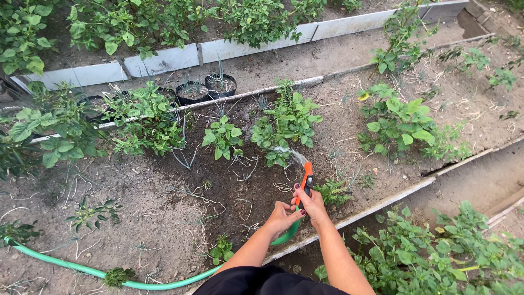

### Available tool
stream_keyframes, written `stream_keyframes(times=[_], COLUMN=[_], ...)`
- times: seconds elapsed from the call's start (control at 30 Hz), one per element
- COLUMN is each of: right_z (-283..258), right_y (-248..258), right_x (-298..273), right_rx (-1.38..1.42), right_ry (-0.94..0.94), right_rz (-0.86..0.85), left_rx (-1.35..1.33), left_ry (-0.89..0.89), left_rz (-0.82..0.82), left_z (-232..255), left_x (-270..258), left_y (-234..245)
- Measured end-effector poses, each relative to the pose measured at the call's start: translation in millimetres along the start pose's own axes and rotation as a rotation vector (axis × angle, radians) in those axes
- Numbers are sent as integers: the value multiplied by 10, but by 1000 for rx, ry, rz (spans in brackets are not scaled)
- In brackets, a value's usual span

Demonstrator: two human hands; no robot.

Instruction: The person waters plants in raised garden beds using a green hose with an orange spray nozzle. They move along the beds, directing water at the base of various plants and the soil between them.

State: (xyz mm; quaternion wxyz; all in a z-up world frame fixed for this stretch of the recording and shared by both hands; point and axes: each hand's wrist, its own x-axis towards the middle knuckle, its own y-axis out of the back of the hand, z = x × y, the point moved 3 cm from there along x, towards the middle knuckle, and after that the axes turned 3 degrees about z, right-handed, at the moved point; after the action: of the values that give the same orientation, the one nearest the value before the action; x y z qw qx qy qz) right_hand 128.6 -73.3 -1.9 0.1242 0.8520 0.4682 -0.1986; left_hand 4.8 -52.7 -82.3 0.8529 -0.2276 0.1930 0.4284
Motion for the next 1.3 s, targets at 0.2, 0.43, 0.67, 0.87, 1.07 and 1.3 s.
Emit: stream_keyframes(times=[0.2, 0.43, 0.67, 0.87, 1.07, 1.3], right_z=[-78, -103, -180, -335, -228, -68], right_y=[14, -67, -237, -351, -507, -515], right_x=[-170, -506, -930, -1299, -1623, -1843], right_rx=[4, 134, 197, 213, 241, 214], right_ry=[67, 122, 226, 297, 324, 298], right_rz=[58, 115, 147, 180, 200, 261], left_rx=[390, 598, 768, 919, 926, 907], left_ry=[-124, -140, -145, -73, -103, -98], left_rz=[-266, -296, -292, -268, -241, -211], left_z=[-442, -431, -154, -98, -396, -559], left_x=[-55, -360, -865, -1337, -1631, -1815], left_y=[-25, 134, 370, 671, 1000, 1071])
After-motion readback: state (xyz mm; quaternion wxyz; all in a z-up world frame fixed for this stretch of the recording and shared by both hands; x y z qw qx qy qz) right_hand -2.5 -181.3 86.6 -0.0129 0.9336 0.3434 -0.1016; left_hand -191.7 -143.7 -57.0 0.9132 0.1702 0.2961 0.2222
